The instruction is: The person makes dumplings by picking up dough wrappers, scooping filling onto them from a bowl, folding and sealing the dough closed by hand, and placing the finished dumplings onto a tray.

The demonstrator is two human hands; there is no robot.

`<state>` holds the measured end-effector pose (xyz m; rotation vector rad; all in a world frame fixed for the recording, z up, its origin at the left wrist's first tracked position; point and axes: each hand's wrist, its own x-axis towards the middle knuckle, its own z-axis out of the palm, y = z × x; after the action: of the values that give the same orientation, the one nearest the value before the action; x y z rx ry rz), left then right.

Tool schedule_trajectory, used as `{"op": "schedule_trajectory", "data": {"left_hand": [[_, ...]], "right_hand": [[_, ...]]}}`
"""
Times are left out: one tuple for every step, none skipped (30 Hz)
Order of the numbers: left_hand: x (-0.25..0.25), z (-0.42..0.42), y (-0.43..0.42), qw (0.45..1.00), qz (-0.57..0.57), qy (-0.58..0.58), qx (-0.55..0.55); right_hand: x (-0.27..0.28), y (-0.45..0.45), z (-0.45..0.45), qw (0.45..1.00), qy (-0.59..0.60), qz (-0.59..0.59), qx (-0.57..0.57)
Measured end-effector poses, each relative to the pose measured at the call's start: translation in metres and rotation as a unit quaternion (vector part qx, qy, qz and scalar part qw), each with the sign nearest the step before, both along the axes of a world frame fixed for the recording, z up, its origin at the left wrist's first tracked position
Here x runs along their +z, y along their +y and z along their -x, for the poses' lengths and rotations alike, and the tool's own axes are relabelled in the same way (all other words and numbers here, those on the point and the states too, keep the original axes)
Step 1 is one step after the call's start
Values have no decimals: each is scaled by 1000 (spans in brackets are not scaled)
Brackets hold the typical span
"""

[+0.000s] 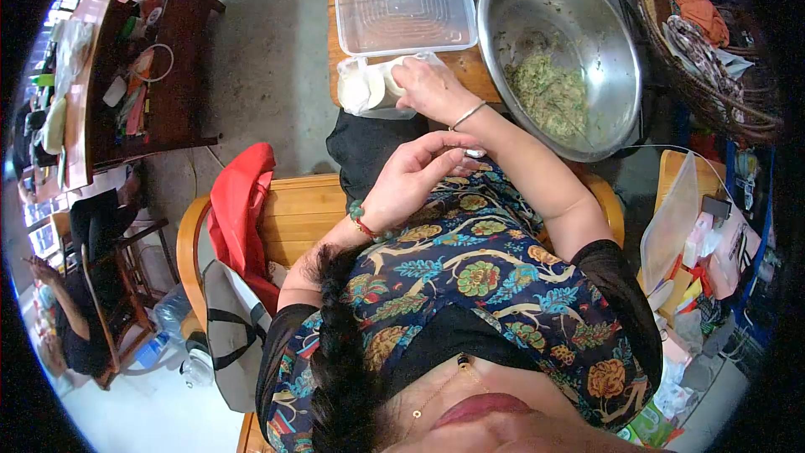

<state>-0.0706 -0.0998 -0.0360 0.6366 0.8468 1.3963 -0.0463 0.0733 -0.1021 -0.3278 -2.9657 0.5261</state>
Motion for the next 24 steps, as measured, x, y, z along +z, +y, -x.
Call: {"op": "schedule_trajectory", "data": {"left_hand": [[-1,0,-1,1000,8,-4,3],[-2,0,-2,1000,17,-9,7],[-1,0,-2,1000,19,-8,8],[-1,1,-3,1000,18,-4,8],[-1,1,-3,1000,18,1,7],[-1,1,-4,1000,19,3,7],[-1,0,-5,1000,21,-1,11],[0,1,-5,1000,19,-3,14],[1,0,-4,1000,14,1,9],[3,0,-5,999,27,0,16],[4,0,-5,999,41,-1,24],[3,1,-5,999,43,0,26],[4,1,-5,999,40,2,22],[4,2,-5,999,43,-4,26],[4,2,-5,998,45,-10,31],[5,3,-4,998,45,-7,32],[6,4,-4,999,45,-6,31],[7,4,-4,998,41,-9,37],[7,5,-5,998,36,-13,44],[8,6,-5,998,35,-12,43],[8,7,-5,998,41,-21,50],[9,6,-5,997,46,-31,57],[9,7,-5,997,45,-29,56],[7,8,-6,996,46,-41,61]], "right_hand": [[2,-2,2,1000,3,0,1],[4,-3,2,999,40,20,23],[7,-5,3,995,77,40,45],[6,-6,5,995,78,42,46],[3,-5,8,990,97,52,85],[1,-4,11,984,117,60,124],[-2,-5,14,983,119,60,123],[-6,-5,17,981,123,41,144],[-9,-3,20,978,125,20,164],[-11,-1,21,980,107,49,159],[-14,1,23,981,109,43,154],[-13,2,25,977,121,32,172],[-11,4,26,972,133,23,190],[-9,6,25,973,122,36,191],[-11,9,25,974,123,33,189],[-14,12,27,972,120,52,197],[-17,14,28,969,117,70,205],[-15,14,29,969,118,69,204],[-14,15,30,971,105,55,207],[-12,15,31,973,92,41,210],[-14,15,33,973,93,39,210],[-17,12,34,976,91,29,195],[-19,11,35,979,89,19,180],[-12,9,36,980,90,17,179]]}}
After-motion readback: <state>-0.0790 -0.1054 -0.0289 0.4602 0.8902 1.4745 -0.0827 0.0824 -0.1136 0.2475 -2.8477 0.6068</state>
